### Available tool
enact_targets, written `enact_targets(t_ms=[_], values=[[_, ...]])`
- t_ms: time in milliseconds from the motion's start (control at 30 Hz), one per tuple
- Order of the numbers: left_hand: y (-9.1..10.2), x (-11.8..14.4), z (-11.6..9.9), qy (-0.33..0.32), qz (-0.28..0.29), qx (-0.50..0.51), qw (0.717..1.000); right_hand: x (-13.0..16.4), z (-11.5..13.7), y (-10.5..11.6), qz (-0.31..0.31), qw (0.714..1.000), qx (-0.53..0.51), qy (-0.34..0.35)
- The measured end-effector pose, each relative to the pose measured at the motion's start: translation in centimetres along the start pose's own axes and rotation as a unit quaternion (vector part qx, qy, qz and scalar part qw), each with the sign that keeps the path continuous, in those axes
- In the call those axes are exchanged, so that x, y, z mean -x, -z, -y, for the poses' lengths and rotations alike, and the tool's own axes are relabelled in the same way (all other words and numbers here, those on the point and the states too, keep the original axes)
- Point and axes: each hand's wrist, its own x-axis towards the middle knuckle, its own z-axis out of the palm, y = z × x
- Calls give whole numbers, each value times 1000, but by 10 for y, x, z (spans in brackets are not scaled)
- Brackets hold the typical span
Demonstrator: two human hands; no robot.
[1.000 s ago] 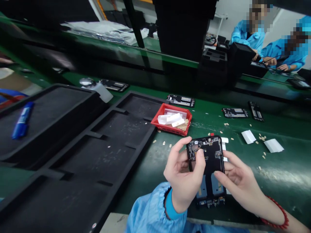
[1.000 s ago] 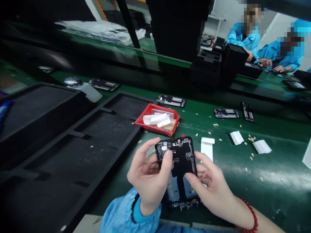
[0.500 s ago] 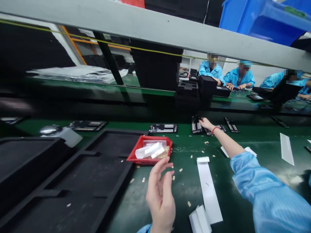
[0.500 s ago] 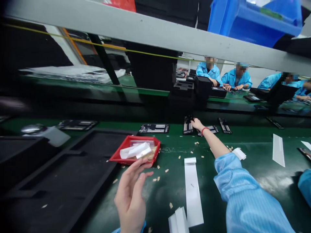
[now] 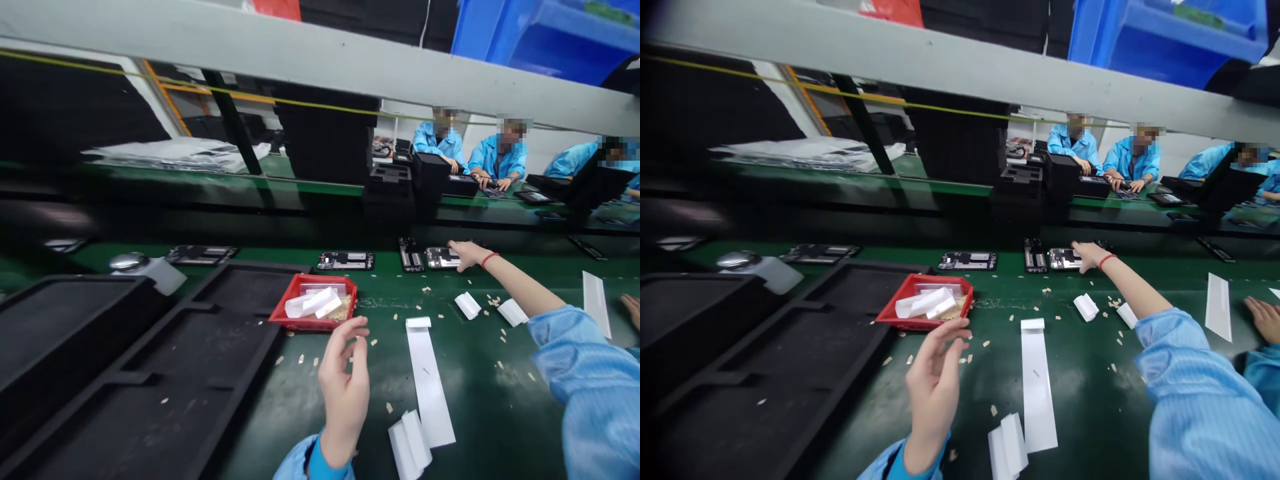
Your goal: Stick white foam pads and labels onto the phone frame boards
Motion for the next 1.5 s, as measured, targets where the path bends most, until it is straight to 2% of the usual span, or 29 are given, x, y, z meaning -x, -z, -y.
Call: enact_targets(t_ms=[67,133,233,333,433,500,600,733,967,1167,1267,1367,1433,1500], values=[[-3,0,3,34,45,17,998,14,12,7,-31,999,-14,20],[-8,2,6,58,83,29,994,35,33,3,-57,997,-31,39],[-14,6,5,84,100,52,990,81,83,-29,-69,993,-66,68],[-13,6,-2,84,73,102,989,132,140,-68,-58,985,-117,110],[-8,5,-12,43,24,103,994,165,178,-87,-69,976,-165,123],[-5,6,-17,13,11,96,995,171,192,-86,-115,961,-215,131],[-5,11,-18,-46,8,86,995,164,208,-76,-187,925,-297,148],[-2,14,-16,-113,31,22,993,155,230,-70,-196,900,-353,164],[7,12,-20,-135,14,-20,990,159,241,-77,-242,886,-342,199],[5,14,-26,-159,18,-63,985,146,231,-72,-200,900,-341,183],[6,13,-27,-177,21,-86,980,139,225,-71,-157,901,-356,189],[6,12,-27,-143,38,-68,987,135,223,-75,-159,904,-328,224],[6,10,-27,-97,48,-20,994,133,224,-78,-181,903,-284,266],[6,7,-27,-62,48,30,996,131,226,-77,-177,897,-258,311]])
